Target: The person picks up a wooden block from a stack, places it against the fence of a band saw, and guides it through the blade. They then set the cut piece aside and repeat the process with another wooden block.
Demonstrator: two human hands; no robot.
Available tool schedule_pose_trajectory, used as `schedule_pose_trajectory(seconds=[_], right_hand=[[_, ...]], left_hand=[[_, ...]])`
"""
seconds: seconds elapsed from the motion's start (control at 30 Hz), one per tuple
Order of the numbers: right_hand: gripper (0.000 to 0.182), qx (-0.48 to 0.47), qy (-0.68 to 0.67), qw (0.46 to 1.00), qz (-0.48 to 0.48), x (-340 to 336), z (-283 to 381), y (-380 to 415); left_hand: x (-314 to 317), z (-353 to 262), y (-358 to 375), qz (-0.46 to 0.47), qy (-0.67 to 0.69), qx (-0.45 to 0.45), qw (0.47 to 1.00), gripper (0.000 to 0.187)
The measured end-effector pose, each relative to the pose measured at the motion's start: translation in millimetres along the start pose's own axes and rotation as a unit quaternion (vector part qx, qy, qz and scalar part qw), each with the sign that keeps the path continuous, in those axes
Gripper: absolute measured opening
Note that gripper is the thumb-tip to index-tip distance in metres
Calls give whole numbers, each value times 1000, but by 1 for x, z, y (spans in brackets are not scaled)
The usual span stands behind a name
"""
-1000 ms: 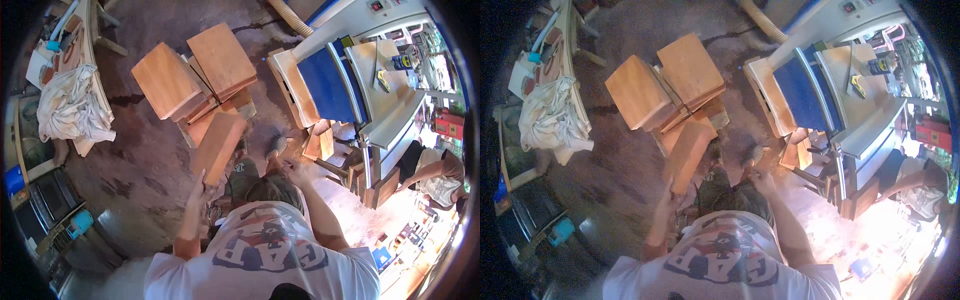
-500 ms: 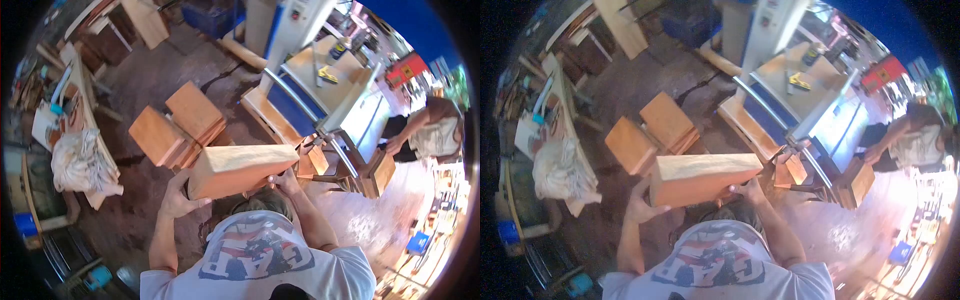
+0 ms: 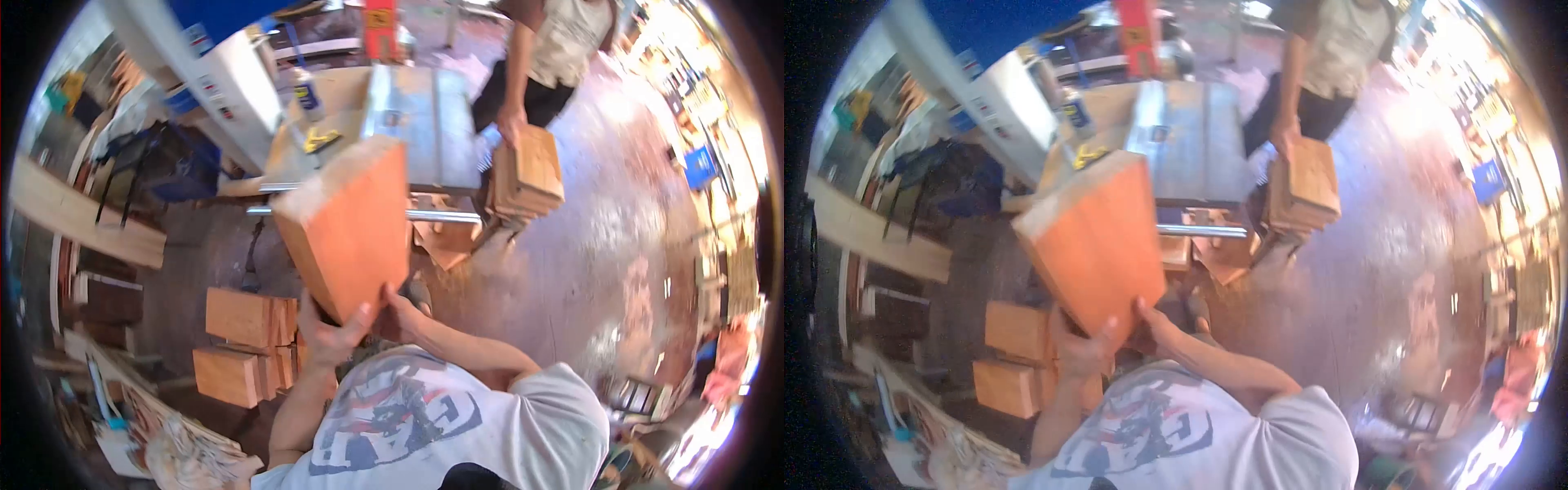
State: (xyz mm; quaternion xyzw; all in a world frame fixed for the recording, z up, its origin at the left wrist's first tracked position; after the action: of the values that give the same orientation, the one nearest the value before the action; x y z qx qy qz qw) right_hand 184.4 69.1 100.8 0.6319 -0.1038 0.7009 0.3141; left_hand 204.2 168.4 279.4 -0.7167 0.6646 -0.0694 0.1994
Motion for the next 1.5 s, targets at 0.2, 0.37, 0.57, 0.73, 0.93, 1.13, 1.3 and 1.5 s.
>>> schedule_pose_trajectory(seconds=[0.2,0.37,0.57,0.73,0.93,1.13,1.3,1.5], right_hand=[[84,94,358,916,-151,-10,58,36],[103,-214,679,622,-326,25,173,91],[132,-312,778,487,-247,49,198,42],[134,-342,727,545,-237,33,210,13],[146,-345,739,530,-232,44,229,3],[151,-280,741,561,-243,37,249,-14],[149,-279,691,629,-221,30,263,-15],[145,-278,632,694,-203,24,287,-24]], left_hand=[[53,-1,-84,46,-79,-60,994,57],[90,15,-133,104,-181,-99,973,56],[136,34,-162,147,-310,-115,932,70],[137,54,-170,148,-325,-85,930,84],[130,-34,-148,183,-409,185,875,82],[87,58,-154,224,-184,-9,957,106],[88,79,-171,244,-103,16,964,101],[96,86,-191,243,-54,64,966,91]])
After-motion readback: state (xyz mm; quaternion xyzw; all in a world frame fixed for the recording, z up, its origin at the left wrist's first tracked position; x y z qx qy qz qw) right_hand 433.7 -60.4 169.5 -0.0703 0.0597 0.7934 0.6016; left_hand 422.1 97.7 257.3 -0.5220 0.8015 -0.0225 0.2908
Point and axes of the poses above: each hand's wrist, its own y-axis away from the middle knuckle, its own x-axis out of the palm, z = x × y, the point moved 9 cm from there along -y, towards the middle knuckle, and after that the axes turned 9 degrees about x, right-handed, at the moved point
